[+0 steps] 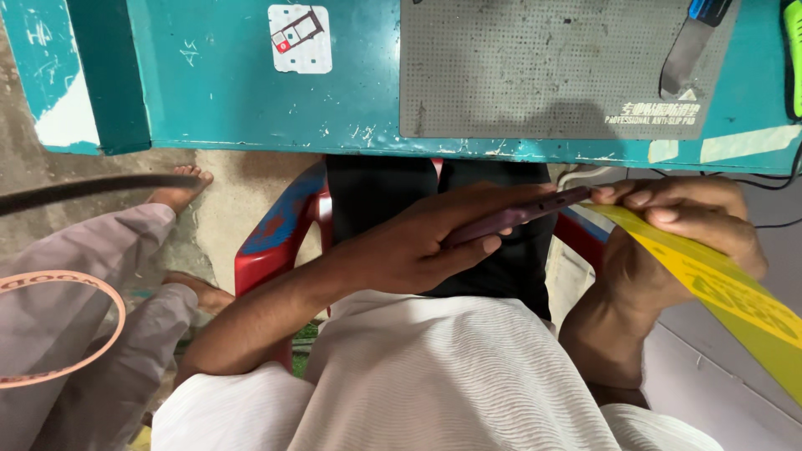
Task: The person applies a screen protector to a purple smartphone. They use a metal tool to align the edges, a plastic card to smooth the surface, and a yellow squeegee to press the protector firmly onto the screen.
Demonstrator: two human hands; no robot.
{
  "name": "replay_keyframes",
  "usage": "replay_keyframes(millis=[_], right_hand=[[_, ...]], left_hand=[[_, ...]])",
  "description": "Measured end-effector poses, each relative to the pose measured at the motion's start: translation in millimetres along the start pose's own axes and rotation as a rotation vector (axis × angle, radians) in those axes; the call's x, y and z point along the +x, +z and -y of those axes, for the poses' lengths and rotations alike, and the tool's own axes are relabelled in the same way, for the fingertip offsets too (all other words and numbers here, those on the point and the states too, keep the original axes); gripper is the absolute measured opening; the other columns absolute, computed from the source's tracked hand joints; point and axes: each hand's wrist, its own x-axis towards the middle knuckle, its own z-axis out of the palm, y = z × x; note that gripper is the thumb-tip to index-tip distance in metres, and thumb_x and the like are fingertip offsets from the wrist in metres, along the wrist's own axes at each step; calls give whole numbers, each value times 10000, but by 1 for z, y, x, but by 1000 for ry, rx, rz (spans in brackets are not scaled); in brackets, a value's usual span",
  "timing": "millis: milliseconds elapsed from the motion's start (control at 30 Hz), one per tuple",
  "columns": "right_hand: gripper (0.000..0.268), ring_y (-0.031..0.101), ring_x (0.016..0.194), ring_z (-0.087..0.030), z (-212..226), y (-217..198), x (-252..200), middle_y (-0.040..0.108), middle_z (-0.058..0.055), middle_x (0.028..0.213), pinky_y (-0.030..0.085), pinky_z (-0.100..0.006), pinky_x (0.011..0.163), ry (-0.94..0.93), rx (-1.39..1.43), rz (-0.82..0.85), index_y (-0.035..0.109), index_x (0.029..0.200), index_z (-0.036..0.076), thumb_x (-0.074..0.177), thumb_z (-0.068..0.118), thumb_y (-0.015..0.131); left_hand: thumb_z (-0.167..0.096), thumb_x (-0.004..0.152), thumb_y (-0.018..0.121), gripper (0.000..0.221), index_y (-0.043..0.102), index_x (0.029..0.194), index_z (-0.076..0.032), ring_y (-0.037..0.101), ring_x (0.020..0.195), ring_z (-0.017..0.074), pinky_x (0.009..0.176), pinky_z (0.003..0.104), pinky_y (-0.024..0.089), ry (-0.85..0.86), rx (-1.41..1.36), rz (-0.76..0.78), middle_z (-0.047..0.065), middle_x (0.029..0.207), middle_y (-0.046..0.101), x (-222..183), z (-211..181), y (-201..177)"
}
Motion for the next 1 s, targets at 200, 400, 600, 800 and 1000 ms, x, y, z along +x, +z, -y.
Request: replay_keyframes(millis=[200,400,600,800,1000], right_hand=[[170,713,752,-259,-4,-5,-2,591,-161,959,699,-425,720,51,86,24,536,1078,-11,1135,28,690],[416,725,719,-229,1,-11,7,672,-162,906,649,-357,604,189,42,4,502,1340,26,1024,-61,759],[419,575,713,-139,-21,-50,11,612,-93,856,495,-242,671,280,62,-115,566,1341,-41,1005,-180,773],[273,548,731,-57,-30,-29,30,612,-13,864,447,-155,673,400,-135,-143,665,1203,-53,1003,-129,835],[247,587,773,-59,-34,5,81,661,-39,977,479,-189,685,299,-310,90,720,1257,-39,1035,-53,825]], left_hand=[[-118,1134,543,513,344,1605,-155,601,1392,250,1194,383,488,0,15,-3,99,1538,540,1,-1,-1],[-201,1139,544,495,406,1605,-101,634,1279,204,1135,361,506,-48,-85,-6,82,1498,582,-4,5,-1],[-307,1151,576,463,523,1455,39,682,1220,247,1118,385,553,-162,-586,0,153,1330,678,-10,3,-6],[-354,1148,607,568,485,1455,108,727,1118,360,992,463,622,-143,-912,55,265,1251,687,16,-11,-6],[-354,1102,666,645,453,1407,173,710,1028,466,917,571,612,-185,-1052,86,360,1150,668,47,-28,-5]])
